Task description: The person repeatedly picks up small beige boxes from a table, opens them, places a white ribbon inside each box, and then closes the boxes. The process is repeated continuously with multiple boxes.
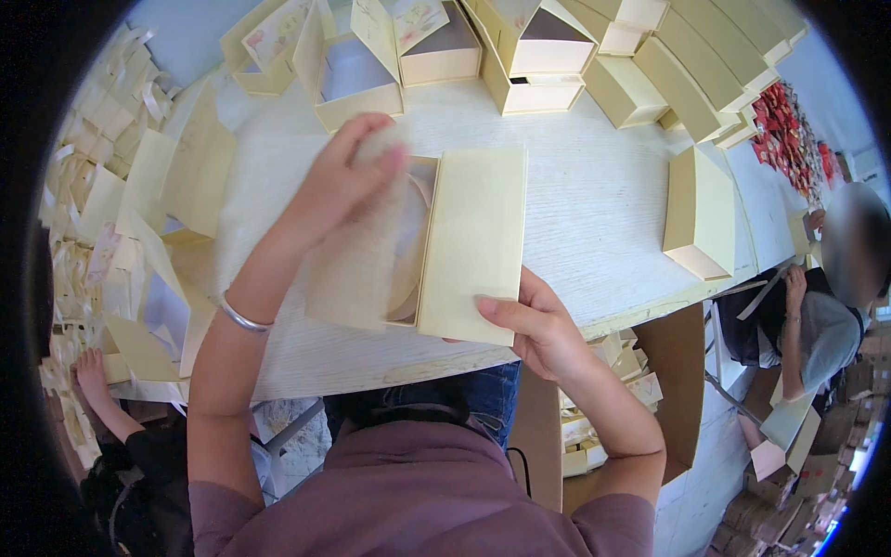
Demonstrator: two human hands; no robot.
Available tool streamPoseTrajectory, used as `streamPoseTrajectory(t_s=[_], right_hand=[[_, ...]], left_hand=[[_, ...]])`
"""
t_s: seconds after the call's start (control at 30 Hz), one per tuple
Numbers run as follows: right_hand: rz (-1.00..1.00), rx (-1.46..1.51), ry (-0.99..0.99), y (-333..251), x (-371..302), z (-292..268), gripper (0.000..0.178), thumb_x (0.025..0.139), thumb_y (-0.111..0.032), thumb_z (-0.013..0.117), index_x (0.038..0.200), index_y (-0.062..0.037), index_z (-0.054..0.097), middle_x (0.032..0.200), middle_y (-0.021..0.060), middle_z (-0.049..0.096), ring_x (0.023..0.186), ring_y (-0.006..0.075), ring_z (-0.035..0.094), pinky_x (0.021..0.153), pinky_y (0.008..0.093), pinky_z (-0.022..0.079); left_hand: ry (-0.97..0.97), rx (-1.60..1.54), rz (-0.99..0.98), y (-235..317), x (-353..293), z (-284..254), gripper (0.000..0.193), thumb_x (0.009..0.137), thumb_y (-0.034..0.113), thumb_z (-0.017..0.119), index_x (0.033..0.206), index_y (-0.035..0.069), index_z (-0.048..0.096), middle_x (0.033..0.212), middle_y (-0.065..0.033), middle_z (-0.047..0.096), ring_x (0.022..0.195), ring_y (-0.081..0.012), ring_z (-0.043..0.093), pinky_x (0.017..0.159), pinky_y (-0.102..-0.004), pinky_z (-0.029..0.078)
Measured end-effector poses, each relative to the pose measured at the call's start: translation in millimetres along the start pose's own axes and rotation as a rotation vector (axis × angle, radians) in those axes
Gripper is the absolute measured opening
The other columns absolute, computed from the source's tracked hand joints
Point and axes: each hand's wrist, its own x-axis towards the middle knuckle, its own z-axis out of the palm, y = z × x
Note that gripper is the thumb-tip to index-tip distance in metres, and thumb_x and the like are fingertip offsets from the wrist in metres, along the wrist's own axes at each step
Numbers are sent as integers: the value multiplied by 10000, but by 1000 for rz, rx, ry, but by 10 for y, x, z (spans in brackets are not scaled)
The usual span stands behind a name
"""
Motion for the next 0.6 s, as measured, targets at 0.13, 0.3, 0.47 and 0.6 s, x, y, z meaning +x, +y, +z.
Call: streamPoseTrajectory(t_s=[0.13,0.3,0.47,0.6], right_hand=[[-403,-590,193,45,15,-33,595,802,-91,564,1318,-68,269,1231,208,406,1106,279,457,914,382,389],[-708,-2160,-4,-408,22,217,471,695,-53,588,1155,-49,485,1165,194,442,1053,307,476,856,373,418],[-604,-2213,-348,-551,421,419,176,673,-41,533,840,-10,576,811,124,510,749,256,534,654,362,446],[-86,-1954,-760,-512,751,603,280,701,-65,564,980,-33,567,882,136,517,855,286,530,723,366,427]], left_hand=[[-54,-1191,-275,-202,77,-434,440,812,546,400,688,131,480,786,-36,492,916,-152,469,804,-279,414],[-86,-1399,-199,-345,-92,-534,439,775,547,408,680,121,457,775,-49,484,1009,-196,425,861,-379,394],[106,-1418,-329,-530,-171,-552,432,792,505,423,754,87,526,848,-66,548,928,-200,493,826,-356,416],[209,-823,-545,-565,-283,-610,408,829,422,445,886,38,571,889,-65,583,810,-158,545,728,-287,448]])
